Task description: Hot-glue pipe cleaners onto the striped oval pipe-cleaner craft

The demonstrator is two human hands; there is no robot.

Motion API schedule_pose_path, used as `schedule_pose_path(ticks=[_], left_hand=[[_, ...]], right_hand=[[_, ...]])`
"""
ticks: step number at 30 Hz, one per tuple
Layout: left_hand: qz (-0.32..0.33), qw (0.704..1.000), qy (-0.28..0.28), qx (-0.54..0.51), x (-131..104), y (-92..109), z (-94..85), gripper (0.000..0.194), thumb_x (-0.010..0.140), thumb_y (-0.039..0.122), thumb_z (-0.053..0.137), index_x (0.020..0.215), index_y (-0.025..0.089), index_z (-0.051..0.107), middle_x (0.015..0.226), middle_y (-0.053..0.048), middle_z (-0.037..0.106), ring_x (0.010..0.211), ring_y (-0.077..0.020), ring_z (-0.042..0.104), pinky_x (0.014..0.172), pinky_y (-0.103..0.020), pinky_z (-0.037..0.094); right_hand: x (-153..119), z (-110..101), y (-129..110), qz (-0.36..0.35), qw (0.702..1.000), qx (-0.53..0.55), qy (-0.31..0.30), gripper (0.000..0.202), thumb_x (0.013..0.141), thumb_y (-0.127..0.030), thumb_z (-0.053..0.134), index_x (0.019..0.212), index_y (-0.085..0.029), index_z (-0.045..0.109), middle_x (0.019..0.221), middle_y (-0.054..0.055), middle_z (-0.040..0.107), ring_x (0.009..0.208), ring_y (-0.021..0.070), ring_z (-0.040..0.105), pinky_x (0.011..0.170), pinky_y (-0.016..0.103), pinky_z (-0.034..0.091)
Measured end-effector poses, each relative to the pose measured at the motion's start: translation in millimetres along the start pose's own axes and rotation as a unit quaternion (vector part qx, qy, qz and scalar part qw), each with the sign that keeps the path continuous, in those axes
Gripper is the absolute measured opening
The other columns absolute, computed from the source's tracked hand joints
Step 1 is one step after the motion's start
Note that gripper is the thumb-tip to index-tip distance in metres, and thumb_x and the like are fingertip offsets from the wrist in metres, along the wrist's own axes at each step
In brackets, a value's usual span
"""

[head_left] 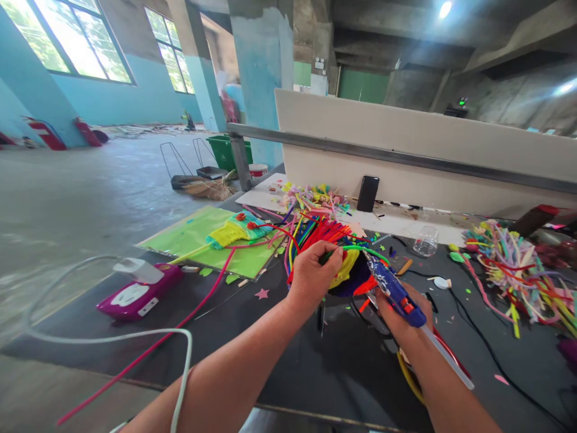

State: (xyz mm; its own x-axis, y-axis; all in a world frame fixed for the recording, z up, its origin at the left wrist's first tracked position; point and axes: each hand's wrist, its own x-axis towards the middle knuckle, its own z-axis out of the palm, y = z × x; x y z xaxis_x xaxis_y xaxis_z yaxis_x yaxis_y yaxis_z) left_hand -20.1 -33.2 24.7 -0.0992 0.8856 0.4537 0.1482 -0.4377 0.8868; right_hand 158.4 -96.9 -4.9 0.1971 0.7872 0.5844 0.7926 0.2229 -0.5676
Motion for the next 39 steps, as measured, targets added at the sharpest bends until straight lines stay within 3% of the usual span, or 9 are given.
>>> schedule_pose_path(ticks=[11, 20, 25, 30, 35, 39], left_hand=[[0.023, 1.0, -0.008, 0.005, -1.8, -0.1, 2.6, 0.017, 0.079, 0.027, 0.06, 0.068, 0.016, 0.064, 0.061, 0.002, 0.058, 0.057, -0.0083, 0.048, 0.054, -0.018, 0.038], [0.057, 0.998, -0.026, 0.024, -5.3, -5.1, 4.3, 0.018, 0.081, 0.028, 0.059, 0.069, 0.015, 0.064, 0.06, 0.002, 0.056, 0.054, -0.0077, 0.046, 0.053, -0.018, 0.038], [0.077, 0.996, -0.02, 0.032, -5.3, -4.3, 3.5, 0.018, 0.081, 0.027, 0.059, 0.069, 0.015, 0.064, 0.059, 0.002, 0.056, 0.055, -0.007, 0.046, 0.053, -0.017, 0.038], [0.072, 0.996, -0.013, 0.041, -3.5, -2.1, 1.0, 0.016, 0.081, 0.026, 0.059, 0.07, 0.015, 0.064, 0.06, 0.002, 0.057, 0.055, -0.007, 0.047, 0.054, -0.018, 0.038], [0.071, 0.997, -0.01, 0.04, -1.9, -0.8, -1.7, 0.017, 0.082, 0.025, 0.058, 0.07, 0.015, 0.064, 0.061, 0.002, 0.057, 0.055, -0.007, 0.047, 0.056, -0.018, 0.039], [0.071, 0.997, 0.002, 0.041, 0.0, 0.5, -3.5, 0.016, 0.081, 0.025, 0.059, 0.07, 0.014, 0.064, 0.061, 0.002, 0.058, 0.057, -0.0076, 0.049, 0.057, -0.018, 0.039]], right_hand=[[-0.9, -3.0, -7.9, -0.021, 0.999, 0.008, -0.026, 0.023, 0.078, -0.03, 0.054, 0.056, -0.023, 0.054, 0.053, -0.001, 0.058, 0.05, 0.015, 0.058, 0.052, 0.026, 0.046], [1.8, 7.8, 0.9, -0.092, 0.995, 0.036, 0.013, 0.02, 0.074, -0.03, 0.055, 0.056, -0.023, 0.06, 0.054, 0.0, 0.063, 0.05, 0.016, 0.06, 0.05, 0.026, 0.049], [1.1, 9.5, 1.2, -0.135, 0.988, 0.068, 0.02, 0.015, 0.075, -0.027, 0.056, 0.063, -0.023, 0.064, 0.064, 0.002, 0.069, 0.061, 0.0183, 0.067, 0.058, 0.028, 0.052], [-0.8, 3.8, -3.8, -0.075, 0.995, 0.063, 0.016, 0.015, 0.075, -0.025, 0.058, 0.06, -0.022, 0.06, 0.056, -0.001, 0.062, 0.054, 0.0167, 0.062, 0.057, 0.028, 0.051], [-1.0, -3.3, -5.6, -0.017, 0.999, 0.044, -0.024, 0.015, 0.077, -0.028, 0.058, 0.063, -0.022, 0.06, 0.054, 0.0, 0.061, 0.051, 0.0173, 0.061, 0.055, 0.028, 0.049], [-0.9, -2.7, -7.9, 0.029, 0.999, 0.038, -0.018, 0.016, 0.077, -0.03, 0.058, 0.064, -0.022, 0.061, 0.057, 0.001, 0.063, 0.055, 0.0188, 0.063, 0.059, 0.03, 0.05]])
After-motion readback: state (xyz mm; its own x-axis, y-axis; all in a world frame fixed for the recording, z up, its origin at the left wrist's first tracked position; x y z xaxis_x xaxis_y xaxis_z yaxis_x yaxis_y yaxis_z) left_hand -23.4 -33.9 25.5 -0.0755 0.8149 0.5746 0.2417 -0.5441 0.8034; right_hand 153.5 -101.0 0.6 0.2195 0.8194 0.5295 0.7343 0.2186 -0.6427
